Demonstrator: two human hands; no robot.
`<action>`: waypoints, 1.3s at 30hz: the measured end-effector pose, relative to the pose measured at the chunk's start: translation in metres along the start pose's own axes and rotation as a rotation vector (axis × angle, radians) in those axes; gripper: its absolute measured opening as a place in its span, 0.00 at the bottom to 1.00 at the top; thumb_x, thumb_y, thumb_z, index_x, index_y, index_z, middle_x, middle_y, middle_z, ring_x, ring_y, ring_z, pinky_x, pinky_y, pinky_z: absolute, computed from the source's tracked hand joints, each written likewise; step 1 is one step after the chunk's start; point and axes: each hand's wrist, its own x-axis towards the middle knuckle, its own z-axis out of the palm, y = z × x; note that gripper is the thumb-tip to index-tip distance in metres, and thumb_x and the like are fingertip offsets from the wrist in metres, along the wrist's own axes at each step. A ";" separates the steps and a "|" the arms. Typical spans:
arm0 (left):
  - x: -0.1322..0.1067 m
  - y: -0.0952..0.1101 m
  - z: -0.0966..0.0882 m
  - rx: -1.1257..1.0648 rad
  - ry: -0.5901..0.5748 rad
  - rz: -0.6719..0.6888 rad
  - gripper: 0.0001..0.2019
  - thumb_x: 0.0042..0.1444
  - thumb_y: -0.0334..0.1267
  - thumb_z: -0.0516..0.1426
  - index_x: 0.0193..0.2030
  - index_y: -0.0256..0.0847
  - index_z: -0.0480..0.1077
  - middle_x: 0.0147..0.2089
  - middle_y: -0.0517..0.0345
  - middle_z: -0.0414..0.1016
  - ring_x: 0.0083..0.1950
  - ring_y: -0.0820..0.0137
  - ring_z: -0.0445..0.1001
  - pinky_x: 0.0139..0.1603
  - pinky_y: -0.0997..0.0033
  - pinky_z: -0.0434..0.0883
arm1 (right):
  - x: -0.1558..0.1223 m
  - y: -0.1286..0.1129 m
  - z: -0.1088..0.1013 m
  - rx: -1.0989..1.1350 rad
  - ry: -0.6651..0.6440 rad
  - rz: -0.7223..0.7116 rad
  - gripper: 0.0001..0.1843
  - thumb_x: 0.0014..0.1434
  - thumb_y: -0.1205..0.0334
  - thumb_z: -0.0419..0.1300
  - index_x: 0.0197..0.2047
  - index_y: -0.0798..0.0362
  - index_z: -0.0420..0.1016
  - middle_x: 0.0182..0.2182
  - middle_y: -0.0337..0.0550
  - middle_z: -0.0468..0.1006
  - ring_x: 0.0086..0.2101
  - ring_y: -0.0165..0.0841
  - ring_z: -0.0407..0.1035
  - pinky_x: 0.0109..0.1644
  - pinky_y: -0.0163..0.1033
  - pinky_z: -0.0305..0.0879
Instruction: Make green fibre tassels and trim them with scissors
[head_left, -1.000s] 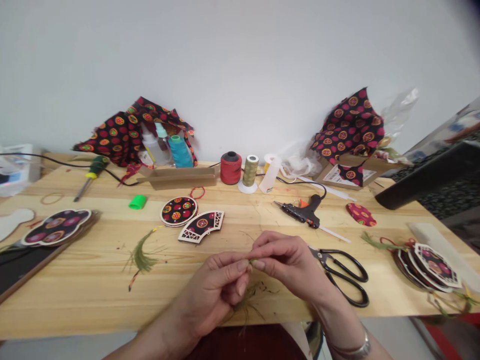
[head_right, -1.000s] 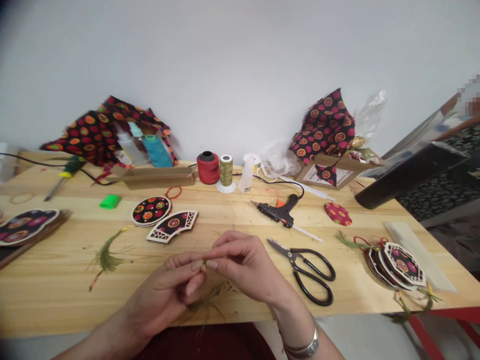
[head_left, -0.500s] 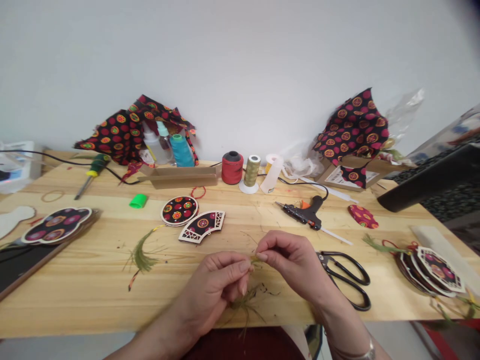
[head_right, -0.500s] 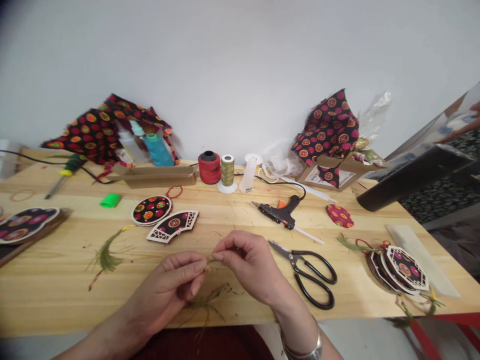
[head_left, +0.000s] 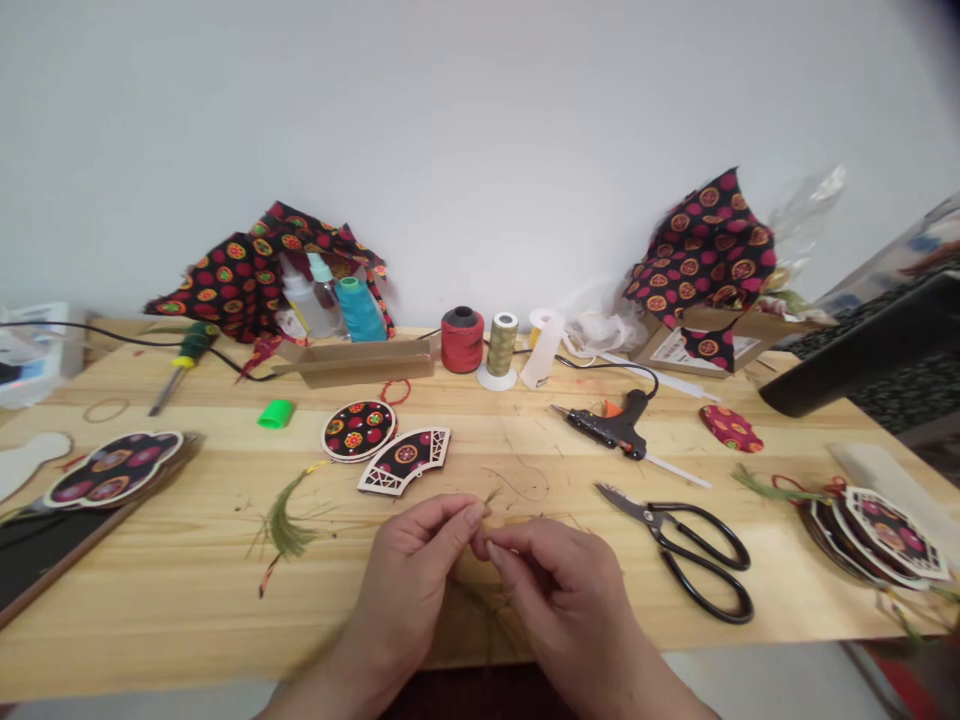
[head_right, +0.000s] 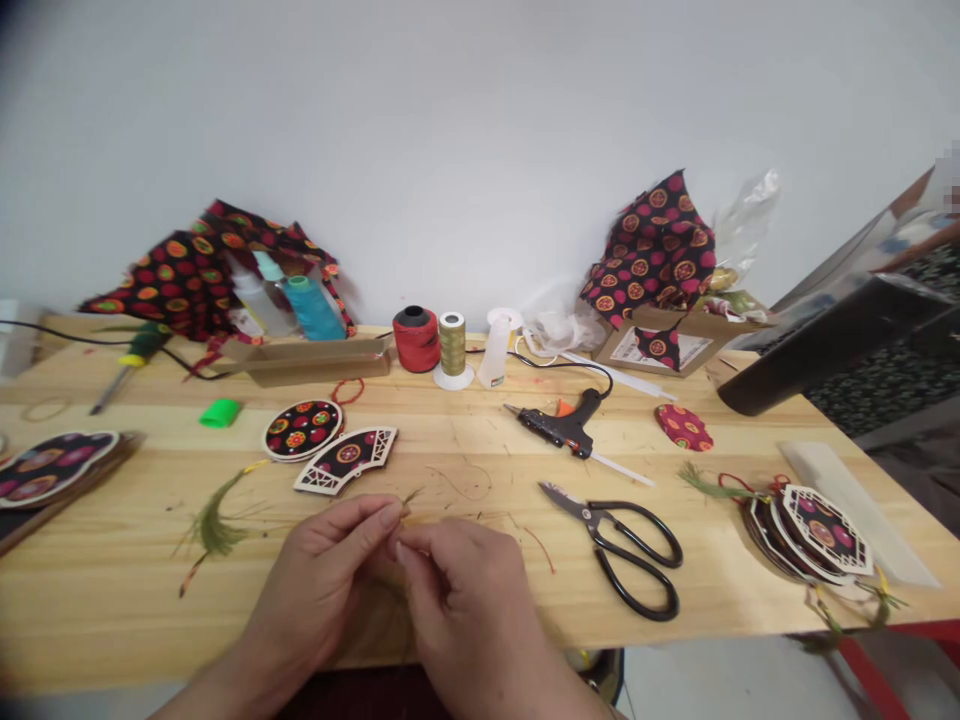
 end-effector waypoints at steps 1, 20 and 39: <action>0.000 -0.001 0.000 -0.002 0.003 0.000 0.06 0.51 0.36 0.61 0.25 0.42 0.76 0.20 0.66 0.71 0.25 0.73 0.67 0.28 0.77 0.63 | 0.000 0.000 0.000 -0.004 0.001 0.002 0.09 0.58 0.70 0.55 0.33 0.53 0.76 0.24 0.39 0.77 0.23 0.27 0.69 0.28 0.31 0.61; 0.001 0.003 -0.002 0.115 0.013 0.015 0.07 0.51 0.37 0.61 0.23 0.41 0.75 0.19 0.65 0.68 0.26 0.73 0.64 0.31 0.75 0.62 | 0.000 0.004 -0.014 -0.301 -0.174 -0.195 0.10 0.61 0.70 0.51 0.35 0.52 0.73 0.23 0.40 0.72 0.24 0.29 0.63 0.28 0.34 0.53; -0.004 0.006 -0.003 -0.127 -0.200 -0.144 0.07 0.48 0.40 0.63 0.25 0.39 0.77 0.15 0.62 0.69 0.19 0.77 0.57 0.22 0.76 0.53 | 0.029 0.023 -0.025 0.143 -0.137 0.034 0.07 0.54 0.73 0.60 0.28 0.54 0.77 0.28 0.39 0.73 0.32 0.29 0.68 0.37 0.33 0.64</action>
